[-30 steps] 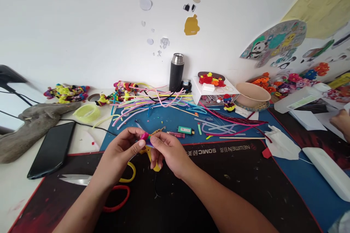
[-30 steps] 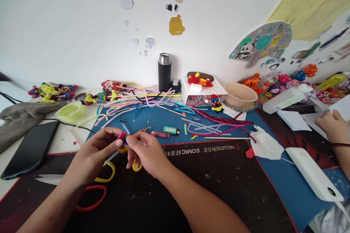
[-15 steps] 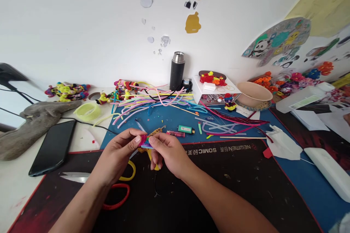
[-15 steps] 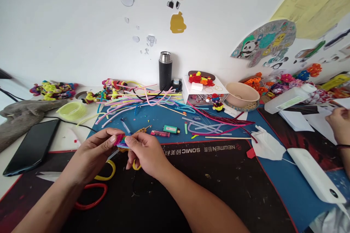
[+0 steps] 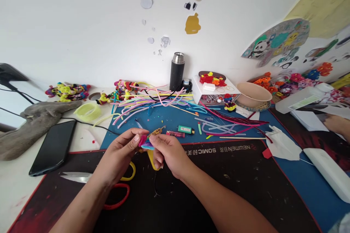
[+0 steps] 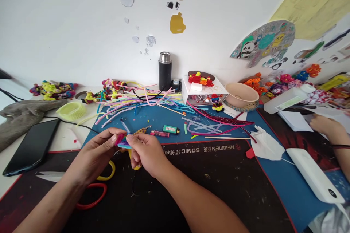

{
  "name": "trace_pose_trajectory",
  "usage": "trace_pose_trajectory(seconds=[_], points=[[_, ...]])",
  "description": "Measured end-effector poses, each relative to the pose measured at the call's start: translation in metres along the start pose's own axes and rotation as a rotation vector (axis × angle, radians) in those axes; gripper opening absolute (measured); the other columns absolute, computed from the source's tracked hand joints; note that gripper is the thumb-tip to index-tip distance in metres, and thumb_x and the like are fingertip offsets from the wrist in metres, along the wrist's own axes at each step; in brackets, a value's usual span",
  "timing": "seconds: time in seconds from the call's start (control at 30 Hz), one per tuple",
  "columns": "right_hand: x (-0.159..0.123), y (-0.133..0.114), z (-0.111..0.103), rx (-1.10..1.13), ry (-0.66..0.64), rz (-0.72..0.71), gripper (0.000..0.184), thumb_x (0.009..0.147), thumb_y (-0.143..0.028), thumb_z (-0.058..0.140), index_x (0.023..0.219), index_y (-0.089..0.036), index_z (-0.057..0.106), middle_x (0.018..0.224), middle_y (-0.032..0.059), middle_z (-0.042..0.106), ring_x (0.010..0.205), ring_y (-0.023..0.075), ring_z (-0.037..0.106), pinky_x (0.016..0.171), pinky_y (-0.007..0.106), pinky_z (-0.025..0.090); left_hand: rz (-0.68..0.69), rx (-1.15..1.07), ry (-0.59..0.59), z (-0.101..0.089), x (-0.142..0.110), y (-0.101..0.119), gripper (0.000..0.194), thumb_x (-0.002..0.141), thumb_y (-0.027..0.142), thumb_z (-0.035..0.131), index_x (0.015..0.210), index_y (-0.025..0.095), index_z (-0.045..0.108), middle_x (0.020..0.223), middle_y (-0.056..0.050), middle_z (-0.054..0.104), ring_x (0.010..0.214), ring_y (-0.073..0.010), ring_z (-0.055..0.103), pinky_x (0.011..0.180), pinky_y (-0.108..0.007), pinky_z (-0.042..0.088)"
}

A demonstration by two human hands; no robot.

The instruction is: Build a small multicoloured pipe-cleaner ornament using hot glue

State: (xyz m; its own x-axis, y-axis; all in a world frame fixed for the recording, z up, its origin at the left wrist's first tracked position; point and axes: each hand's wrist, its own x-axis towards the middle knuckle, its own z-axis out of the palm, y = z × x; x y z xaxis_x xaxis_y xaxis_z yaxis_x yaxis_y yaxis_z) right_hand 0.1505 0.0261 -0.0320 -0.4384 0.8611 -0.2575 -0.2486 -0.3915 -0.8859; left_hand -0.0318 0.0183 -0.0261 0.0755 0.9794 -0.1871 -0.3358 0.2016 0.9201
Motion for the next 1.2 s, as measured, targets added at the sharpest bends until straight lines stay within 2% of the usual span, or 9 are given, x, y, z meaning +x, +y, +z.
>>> trace_pose_trajectory(seconds=[0.1, 0.2, 0.27, 0.4, 0.5, 0.63, 0.73, 0.83, 1.2], points=[[-0.003, -0.003, 0.002, 0.023, -0.021, 0.003, 0.063, 0.087, -0.082, 0.074, 0.077, -0.022, 0.059, 0.048, -0.0085, 0.047, 0.041, 0.0122, 0.053, 0.043, 0.025, 0.032, 0.008, -0.004, -0.072, -0.005, -0.002, 0.007, 0.047, 0.076, 0.051, 0.099, 0.111, 0.022, 0.088, 0.100, -0.011, 0.081, 0.091, -0.0286, 0.076, 0.081, -0.035, 0.061], [-0.003, -0.004, 0.001, 0.033, -0.022, -0.002, 0.064, 0.088, -0.083, 0.072, 0.076, -0.022, 0.058, 0.048, -0.0081, 0.047, 0.041, 0.0122, 0.053, 0.043, 0.025, 0.033, 0.025, 0.061, -0.124, -0.003, -0.005, 0.014, 0.055, 0.068, 0.042, 0.105, 0.116, 0.023, 0.088, 0.110, -0.014, 0.082, 0.102, -0.0345, 0.077, 0.085, -0.039, 0.064], [-0.002, -0.004, 0.000, 0.032, -0.019, 0.001, 0.063, 0.089, -0.082, 0.071, 0.076, -0.022, 0.057, 0.049, -0.0078, 0.048, 0.041, 0.0122, 0.055, 0.043, 0.025, 0.034, 0.015, 0.096, -0.136, 0.000, -0.006, 0.017, 0.050, 0.071, 0.037, 0.104, 0.117, 0.024, 0.087, 0.110, -0.014, 0.083, 0.100, -0.0348, 0.079, 0.084, -0.040, 0.065], [-0.001, -0.002, 0.000, 0.023, -0.039, 0.017, 0.062, 0.091, -0.082, 0.070, 0.079, -0.022, 0.058, 0.051, -0.0071, 0.051, 0.043, 0.0120, 0.056, 0.043, 0.024, 0.034, -0.001, 0.105, -0.199, 0.005, -0.007, 0.015, 0.039, 0.084, 0.031, 0.096, 0.120, 0.025, 0.084, 0.098, -0.010, 0.084, 0.083, -0.0306, 0.081, 0.080, -0.043, 0.066], [-0.002, -0.003, 0.000, 0.018, -0.057, 0.021, 0.062, 0.092, -0.082, 0.068, 0.086, -0.021, 0.061, 0.054, -0.0069, 0.053, 0.044, 0.0119, 0.056, 0.043, 0.023, 0.034, -0.015, 0.069, -0.236, 0.005, -0.008, 0.013, 0.036, 0.087, 0.031, 0.092, 0.122, 0.025, 0.082, 0.090, -0.009, 0.083, 0.074, -0.0298, 0.080, 0.074, -0.043, 0.065], [-0.003, -0.004, 0.001, 0.008, -0.070, 0.025, 0.067, 0.091, -0.088, 0.065, 0.090, -0.021, 0.062, 0.057, -0.0055, 0.057, 0.046, 0.0122, 0.058, 0.043, 0.022, 0.035, 0.006, 0.074, -0.179, 0.002, -0.006, 0.014, 0.035, 0.082, 0.030, 0.096, 0.115, 0.023, 0.084, 0.091, -0.009, 0.083, 0.076, -0.0284, 0.079, 0.074, -0.040, 0.065], [-0.002, -0.004, 0.000, -0.008, -0.073, 0.012, 0.071, 0.090, -0.092, 0.061, 0.087, -0.021, 0.060, 0.059, -0.0039, 0.059, 0.047, 0.0124, 0.059, 0.043, 0.022, 0.036, 0.056, 0.114, -0.067, -0.001, -0.005, 0.013, 0.033, 0.078, 0.032, 0.099, 0.107, 0.022, 0.087, 0.095, -0.009, 0.083, 0.085, -0.0269, 0.078, 0.080, -0.035, 0.063], [-0.002, -0.003, 0.000, -0.022, -0.078, -0.006, 0.068, 0.092, -0.088, 0.062, 0.088, -0.021, 0.059, 0.060, -0.0037, 0.059, 0.047, 0.0123, 0.059, 0.043, 0.022, 0.036, 0.076, 0.107, 0.020, -0.002, -0.004, 0.012, 0.035, 0.075, 0.037, 0.101, 0.104, 0.022, 0.088, 0.094, -0.007, 0.082, 0.088, -0.0251, 0.076, 0.080, -0.031, 0.062], [-0.001, -0.002, -0.001, -0.061, -0.052, -0.037, 0.063, 0.093, -0.082, 0.068, 0.082, -0.020, 0.061, 0.055, -0.0037, 0.057, 0.046, 0.0121, 0.056, 0.045, 0.024, 0.037, 0.026, 0.095, 0.013, 0.000, -0.003, 0.010, 0.037, 0.071, 0.040, 0.104, 0.100, 0.023, 0.089, 0.089, -0.006, 0.079, 0.077, -0.0214, 0.073, 0.075, -0.031, 0.063]])
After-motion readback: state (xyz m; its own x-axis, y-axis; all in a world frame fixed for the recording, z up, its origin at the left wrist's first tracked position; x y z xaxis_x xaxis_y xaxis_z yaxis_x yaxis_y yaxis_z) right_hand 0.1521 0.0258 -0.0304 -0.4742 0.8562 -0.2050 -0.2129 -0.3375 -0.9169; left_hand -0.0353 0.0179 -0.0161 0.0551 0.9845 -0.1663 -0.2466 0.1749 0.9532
